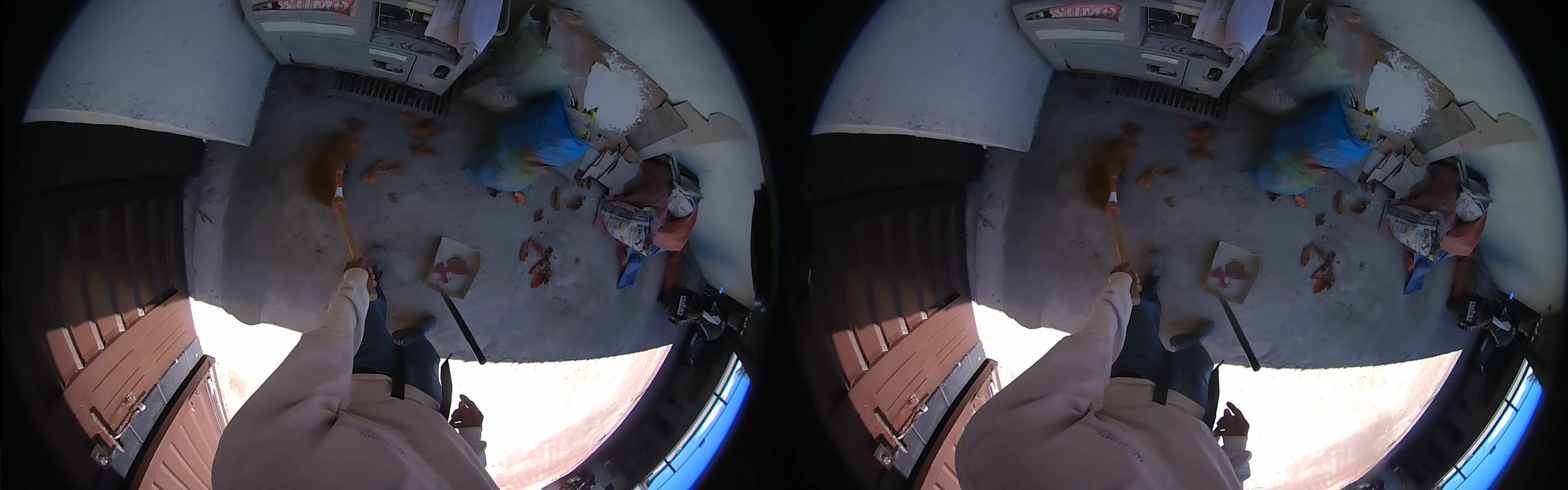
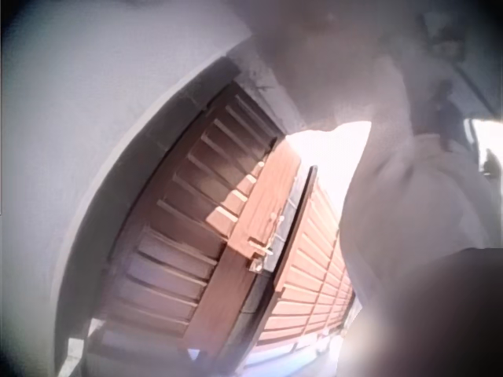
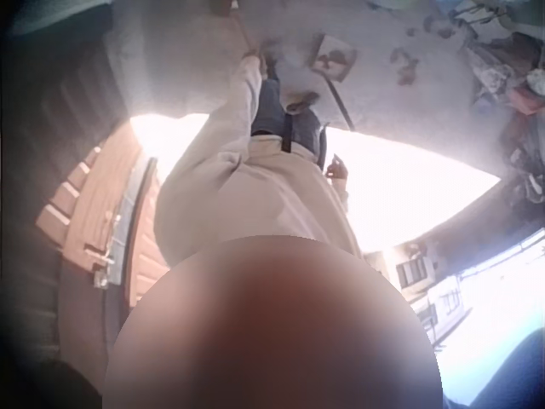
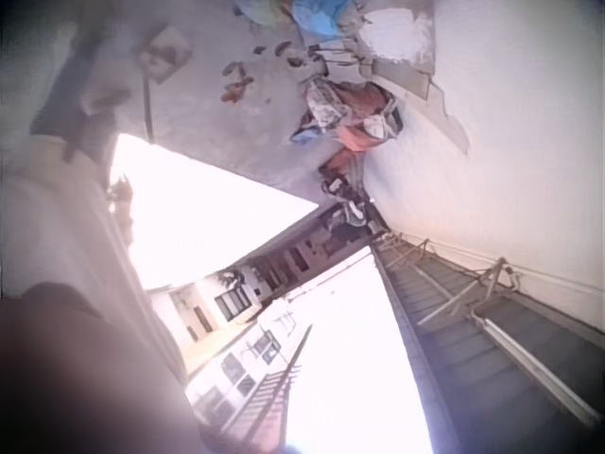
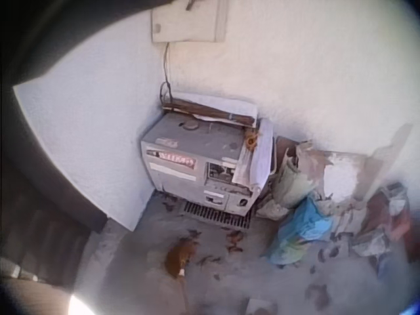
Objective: The person sweeps dry leaves and debris on a concrete floor using a broom and dustpan. They gather the leaves into a pile, scoop them into the dustpan, and transfer the contents into a large bag. The person repeats this process several times to clear the area.
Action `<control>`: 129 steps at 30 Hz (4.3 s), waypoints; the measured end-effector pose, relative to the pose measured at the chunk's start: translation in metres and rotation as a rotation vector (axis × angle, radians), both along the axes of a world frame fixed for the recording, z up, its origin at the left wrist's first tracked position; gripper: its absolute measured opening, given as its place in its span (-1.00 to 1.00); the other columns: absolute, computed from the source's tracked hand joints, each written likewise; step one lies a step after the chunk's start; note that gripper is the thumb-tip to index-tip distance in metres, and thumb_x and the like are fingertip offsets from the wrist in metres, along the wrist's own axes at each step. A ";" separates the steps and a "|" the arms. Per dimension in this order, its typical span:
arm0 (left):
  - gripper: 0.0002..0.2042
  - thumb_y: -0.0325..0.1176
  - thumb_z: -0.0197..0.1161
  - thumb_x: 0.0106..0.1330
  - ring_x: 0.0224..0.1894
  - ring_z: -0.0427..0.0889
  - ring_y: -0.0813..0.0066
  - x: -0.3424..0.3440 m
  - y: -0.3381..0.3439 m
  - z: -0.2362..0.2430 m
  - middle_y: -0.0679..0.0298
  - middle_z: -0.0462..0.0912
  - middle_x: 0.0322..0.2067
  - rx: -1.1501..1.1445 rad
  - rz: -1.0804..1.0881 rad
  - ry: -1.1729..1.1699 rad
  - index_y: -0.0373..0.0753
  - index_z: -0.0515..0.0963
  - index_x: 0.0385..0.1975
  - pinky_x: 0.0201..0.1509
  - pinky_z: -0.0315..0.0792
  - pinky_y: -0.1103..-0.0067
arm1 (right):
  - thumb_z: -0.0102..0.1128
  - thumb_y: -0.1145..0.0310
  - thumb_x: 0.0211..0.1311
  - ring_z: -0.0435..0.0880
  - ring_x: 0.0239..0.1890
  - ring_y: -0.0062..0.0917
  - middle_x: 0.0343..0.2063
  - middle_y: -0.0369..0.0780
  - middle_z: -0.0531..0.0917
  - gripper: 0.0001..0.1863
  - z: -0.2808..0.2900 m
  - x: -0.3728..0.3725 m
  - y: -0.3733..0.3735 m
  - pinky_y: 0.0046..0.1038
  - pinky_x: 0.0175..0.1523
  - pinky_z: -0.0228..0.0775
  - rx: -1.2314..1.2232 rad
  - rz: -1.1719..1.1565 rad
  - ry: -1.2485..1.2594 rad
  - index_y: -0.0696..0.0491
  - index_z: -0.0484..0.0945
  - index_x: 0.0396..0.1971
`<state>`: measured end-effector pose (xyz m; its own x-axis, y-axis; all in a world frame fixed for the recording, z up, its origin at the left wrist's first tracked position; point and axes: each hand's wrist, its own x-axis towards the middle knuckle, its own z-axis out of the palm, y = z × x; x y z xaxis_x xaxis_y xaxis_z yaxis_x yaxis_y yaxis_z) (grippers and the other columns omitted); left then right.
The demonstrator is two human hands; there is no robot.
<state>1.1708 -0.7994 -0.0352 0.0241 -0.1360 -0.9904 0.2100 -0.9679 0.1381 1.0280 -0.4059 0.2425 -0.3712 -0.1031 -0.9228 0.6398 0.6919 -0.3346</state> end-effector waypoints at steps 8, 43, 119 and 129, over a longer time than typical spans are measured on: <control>-0.82 -0.27 0.03 0.17 -0.79 0.36 0.39 0.016 0.026 0.132 0.24 0.36 -0.72 -0.193 -0.070 -0.016 -0.17 0.30 -0.30 -0.78 0.28 0.39 | 0.00 0.37 0.13 0.47 -0.76 -0.41 -0.70 -0.15 0.48 -0.63 -0.022 0.017 -0.005 -0.38 -0.69 0.38 0.074 0.089 0.119 0.08 0.33 -0.03; -0.81 -0.21 -0.01 0.16 -0.69 0.44 0.29 0.031 -0.205 -0.018 0.21 0.44 -0.63 0.055 -0.708 -0.101 -0.21 0.39 -0.45 -0.65 0.35 0.32 | 0.04 0.37 0.11 0.44 -0.75 -0.62 -0.77 -0.24 0.49 -0.67 -0.005 0.147 -0.127 -0.52 -0.64 0.33 0.338 -0.245 0.156 -0.06 0.44 -0.07; -0.77 -0.25 0.00 0.18 -0.78 0.44 0.37 -0.064 -0.058 0.119 0.23 0.42 -0.73 -0.356 -1.304 -0.476 -0.25 0.38 -0.27 -0.78 0.38 0.44 | 0.09 0.26 0.10 0.51 -0.70 -0.55 -0.66 -0.20 0.55 -0.65 -0.100 0.039 0.031 -0.53 -0.61 0.39 0.074 -0.429 0.113 0.00 0.45 -0.09; -0.76 -0.24 -0.06 0.17 -0.78 0.43 0.31 -0.145 -0.112 0.017 0.18 0.42 -0.75 -0.277 -1.523 -0.470 -0.28 0.41 -0.35 -0.74 0.36 0.35 | 0.06 0.22 0.13 0.46 -0.76 -0.54 -0.72 -0.24 0.48 -0.69 -0.071 0.029 0.027 -0.48 -0.69 0.36 0.101 -0.655 0.063 -0.05 0.46 -0.11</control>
